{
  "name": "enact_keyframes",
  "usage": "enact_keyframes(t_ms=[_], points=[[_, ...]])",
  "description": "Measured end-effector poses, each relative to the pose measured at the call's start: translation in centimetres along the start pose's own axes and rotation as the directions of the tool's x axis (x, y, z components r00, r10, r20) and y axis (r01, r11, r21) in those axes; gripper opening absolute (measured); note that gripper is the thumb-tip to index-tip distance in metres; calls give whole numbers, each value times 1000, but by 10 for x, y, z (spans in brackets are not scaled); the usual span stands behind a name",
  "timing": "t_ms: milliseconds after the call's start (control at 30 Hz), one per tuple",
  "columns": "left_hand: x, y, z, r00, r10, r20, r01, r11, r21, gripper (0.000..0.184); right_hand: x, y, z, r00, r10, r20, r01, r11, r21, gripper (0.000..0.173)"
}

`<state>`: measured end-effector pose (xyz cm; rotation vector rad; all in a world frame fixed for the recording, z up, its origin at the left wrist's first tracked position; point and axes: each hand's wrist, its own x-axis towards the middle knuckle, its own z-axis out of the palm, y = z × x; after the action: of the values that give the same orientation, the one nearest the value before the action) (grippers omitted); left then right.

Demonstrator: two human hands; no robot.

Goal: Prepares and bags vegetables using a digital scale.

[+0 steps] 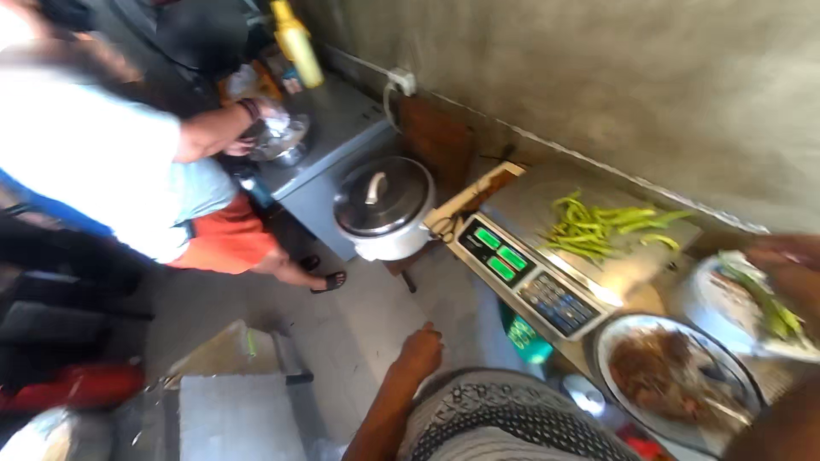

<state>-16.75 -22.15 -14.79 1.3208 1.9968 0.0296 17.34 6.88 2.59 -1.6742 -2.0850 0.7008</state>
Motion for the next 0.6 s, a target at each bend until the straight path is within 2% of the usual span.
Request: enact_keyframes(t_ms=[67, 233, 367, 600], points=[[-1, -2, 0, 1000, -23, 6, 23, 1000, 5, 37, 4, 5, 8, 999, -16, -41, 16, 1000, 1, 33], [-7, -7, 3, 998, -50, 41, 49, 999, 21, 39, 1, -17, 21, 993, -117, 18, 117, 993, -16, 30], [-9, -9, 5, 999, -27, 26, 26, 999, 32, 38, 6, -36, 29, 990, -99, 104, 104, 993, -46, 30], [-9, -4, 5, 998, -36, 44, 34, 999, 33, 38, -1, -38, 41, 980, -134, 145, 145, 987, -65, 28]])
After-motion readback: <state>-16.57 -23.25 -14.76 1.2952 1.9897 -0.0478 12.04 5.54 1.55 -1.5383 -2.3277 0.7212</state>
